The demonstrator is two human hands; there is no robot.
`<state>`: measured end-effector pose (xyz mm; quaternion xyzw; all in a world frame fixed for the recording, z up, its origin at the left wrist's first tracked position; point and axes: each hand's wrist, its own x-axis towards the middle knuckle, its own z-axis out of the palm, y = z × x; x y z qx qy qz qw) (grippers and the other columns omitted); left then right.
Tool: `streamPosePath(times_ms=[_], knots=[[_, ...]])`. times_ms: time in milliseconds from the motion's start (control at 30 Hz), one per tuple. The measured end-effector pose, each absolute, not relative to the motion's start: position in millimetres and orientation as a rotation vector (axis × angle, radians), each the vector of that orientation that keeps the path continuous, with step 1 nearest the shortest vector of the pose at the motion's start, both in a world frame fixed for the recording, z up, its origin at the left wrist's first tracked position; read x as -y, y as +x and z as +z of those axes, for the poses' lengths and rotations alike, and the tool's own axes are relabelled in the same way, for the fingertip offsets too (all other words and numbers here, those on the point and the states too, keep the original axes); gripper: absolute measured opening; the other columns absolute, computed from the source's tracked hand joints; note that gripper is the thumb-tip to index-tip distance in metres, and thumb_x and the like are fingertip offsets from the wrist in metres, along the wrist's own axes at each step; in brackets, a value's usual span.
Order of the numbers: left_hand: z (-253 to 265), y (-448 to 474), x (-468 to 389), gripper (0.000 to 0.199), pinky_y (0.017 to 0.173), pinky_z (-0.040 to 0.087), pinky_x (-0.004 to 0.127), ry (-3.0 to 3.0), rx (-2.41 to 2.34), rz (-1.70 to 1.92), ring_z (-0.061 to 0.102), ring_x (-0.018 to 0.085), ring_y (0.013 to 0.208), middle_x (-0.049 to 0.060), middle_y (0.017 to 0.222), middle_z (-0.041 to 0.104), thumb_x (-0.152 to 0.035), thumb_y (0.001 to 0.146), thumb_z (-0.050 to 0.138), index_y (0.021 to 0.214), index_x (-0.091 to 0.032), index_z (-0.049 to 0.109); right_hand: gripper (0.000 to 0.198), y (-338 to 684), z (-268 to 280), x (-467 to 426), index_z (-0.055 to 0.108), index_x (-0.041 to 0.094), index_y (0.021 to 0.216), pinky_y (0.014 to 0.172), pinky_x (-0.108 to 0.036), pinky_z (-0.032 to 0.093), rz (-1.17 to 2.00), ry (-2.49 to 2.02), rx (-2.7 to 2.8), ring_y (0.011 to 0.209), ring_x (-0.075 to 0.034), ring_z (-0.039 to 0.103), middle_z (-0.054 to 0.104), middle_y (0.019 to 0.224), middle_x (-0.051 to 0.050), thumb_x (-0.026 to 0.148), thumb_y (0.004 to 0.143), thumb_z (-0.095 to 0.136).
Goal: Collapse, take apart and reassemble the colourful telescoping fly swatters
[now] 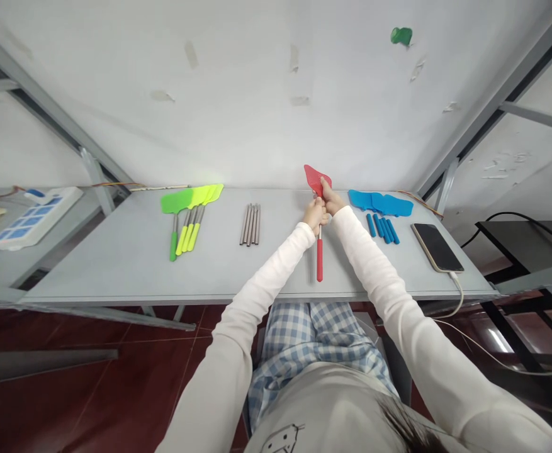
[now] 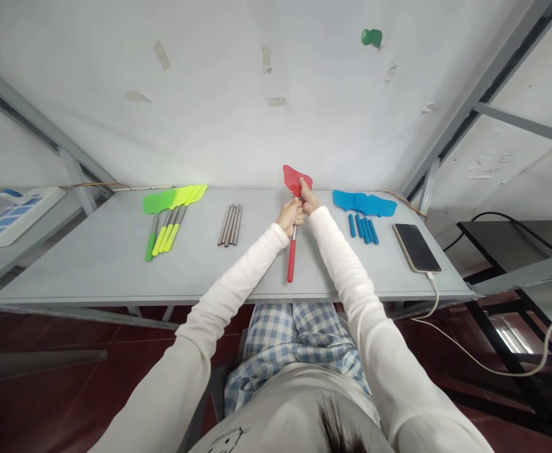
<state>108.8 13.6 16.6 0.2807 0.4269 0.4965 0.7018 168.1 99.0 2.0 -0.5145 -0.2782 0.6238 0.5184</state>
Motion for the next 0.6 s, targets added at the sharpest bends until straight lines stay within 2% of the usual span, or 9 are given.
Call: streamPosePath(times_ms=[467, 600], knots=[[20.3, 100.9, -4.0, 0.036, 0.037, 0.006, 0.014, 0.573, -0.917, 1.144, 0.013, 0.001, 0.033, -0.011, 0.049, 0.017, -0.031, 0.102, 0.030, 0.068, -0.019, 0.031, 0.053, 158.5, 1.1, -105.6, 0.048, 0.021, 0.063, 0.036, -0.016, 0.034, 1.628, -1.146, 0.616, 0.040, -0.008, 0.038, 0.039, 0.041, 0.005, 0.067, 0.088, 0.045], [19.1, 101.9, 0.8, 0.037, 0.036, 0.007, 0.014, 0.567, -0.891, 1.153, 0.012, 0.001, 0.034, -0.011, 0.049, 0.017, -0.031, 0.102, 0.031, 0.067, -0.019, 0.031, 0.051, 158.2, 3.8, -104.7, 0.045, 0.021, 0.062, 0.036, -0.016, 0.033, 1.641, -1.110, 0.579, 0.039, -0.007, 0.034, 0.037, 0.042, 0.006, 0.063, 0.091, 0.044]])
